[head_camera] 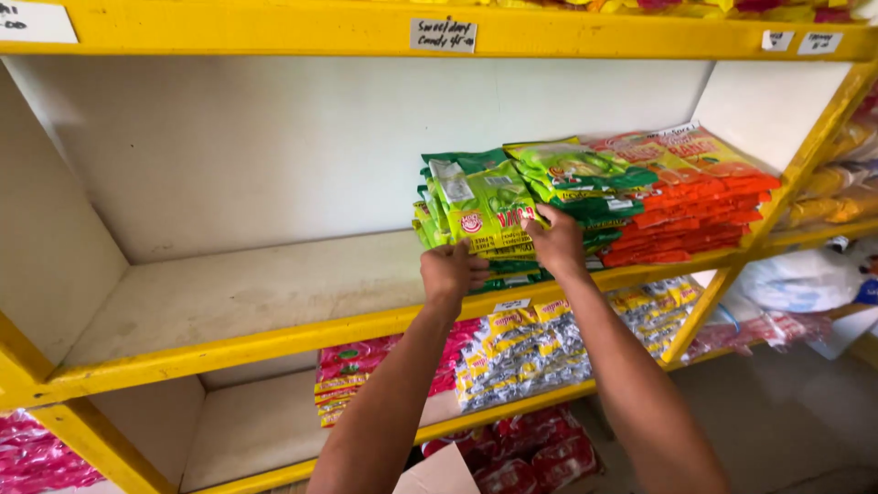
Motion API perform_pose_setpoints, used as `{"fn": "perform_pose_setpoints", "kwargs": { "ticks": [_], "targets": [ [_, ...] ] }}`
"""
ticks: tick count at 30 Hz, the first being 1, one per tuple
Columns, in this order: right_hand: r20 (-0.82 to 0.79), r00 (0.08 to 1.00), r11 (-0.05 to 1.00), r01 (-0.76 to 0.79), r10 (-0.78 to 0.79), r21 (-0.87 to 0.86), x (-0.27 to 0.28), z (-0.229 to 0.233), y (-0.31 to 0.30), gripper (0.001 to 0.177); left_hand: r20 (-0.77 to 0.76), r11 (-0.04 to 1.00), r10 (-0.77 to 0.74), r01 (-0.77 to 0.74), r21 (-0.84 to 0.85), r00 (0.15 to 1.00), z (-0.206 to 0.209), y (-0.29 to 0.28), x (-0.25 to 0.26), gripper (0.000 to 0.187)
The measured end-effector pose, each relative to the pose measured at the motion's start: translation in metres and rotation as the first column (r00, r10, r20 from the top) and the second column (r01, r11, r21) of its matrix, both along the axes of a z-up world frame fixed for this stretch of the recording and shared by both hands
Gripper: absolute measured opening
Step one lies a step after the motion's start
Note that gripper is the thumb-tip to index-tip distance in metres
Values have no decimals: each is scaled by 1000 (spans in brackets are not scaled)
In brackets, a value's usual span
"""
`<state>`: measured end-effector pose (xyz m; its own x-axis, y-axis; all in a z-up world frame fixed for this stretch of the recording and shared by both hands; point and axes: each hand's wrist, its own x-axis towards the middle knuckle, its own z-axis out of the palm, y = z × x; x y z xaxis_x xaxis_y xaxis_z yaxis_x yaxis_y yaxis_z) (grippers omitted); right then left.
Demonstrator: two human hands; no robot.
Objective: Stocking candy packets from a cardboard box onto grocery store shelves.
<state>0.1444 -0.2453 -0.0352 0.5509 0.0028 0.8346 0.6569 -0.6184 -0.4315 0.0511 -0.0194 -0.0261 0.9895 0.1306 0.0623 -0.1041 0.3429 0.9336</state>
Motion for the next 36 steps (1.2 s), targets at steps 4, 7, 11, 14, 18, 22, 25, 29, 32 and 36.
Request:
{"fn": "perform_pose_setpoints", "kwargs": {
  "ticks": [4, 7, 11, 14, 18, 22, 25, 29, 32, 36],
  "targets": [
    [-346, 883, 947, 278, -317, -159, -80, 58, 41, 38, -23, 998, -7, 9, 69, 1000, 3, 2, -6, 33],
    [-348, 836, 904, 371, -424, -211, -79, 57, 45, 39, -37, 989, -12, 17, 150, 999, 4, -1, -7, 35],
    [-319, 799, 850, 411, -509, -329, -88, 65, 52, 34, -50, 989, 4, 3, 151, 999, 2, -2, -8, 40],
    [-306, 765, 792, 403, -566, -458, -91, 71, 53, 32, -57, 993, -5, 12, 116, 998, 6, -4, -17, 44],
    [-275, 763, 772, 420, -584, -477, -117, 79, 60, 45, -69, 990, -20, 29, 139, 997, 8, -1, -32, 47],
    [-220, 844, 842, 393, -490, -370, -108, 47, 47, 48, -59, 992, -42, 49, 113, 997, 0, 9, -47, 46],
    [-144, 876, 863, 402, -460, -307, -106, 33, 42, 41, -49, 997, -69, 71, 42, 996, -9, 20, -60, 47],
    [-112, 900, 896, 393, -421, -208, -120, 25, 46, 42, -24, 995, -99, 100, 6, 995, -27, 44, -82, 46],
    [-176, 881, 895, 410, -438, -177, -142, 14, 57, 49, -40, 994, -107, 108, 16, 993, -40, 65, -114, 42],
    [-183, 921, 939, 340, -345, -55, -166, -14, 75, 47, -60, 994, -106, 108, 23, 993, -67, 92, -148, 37]
  ]
}}
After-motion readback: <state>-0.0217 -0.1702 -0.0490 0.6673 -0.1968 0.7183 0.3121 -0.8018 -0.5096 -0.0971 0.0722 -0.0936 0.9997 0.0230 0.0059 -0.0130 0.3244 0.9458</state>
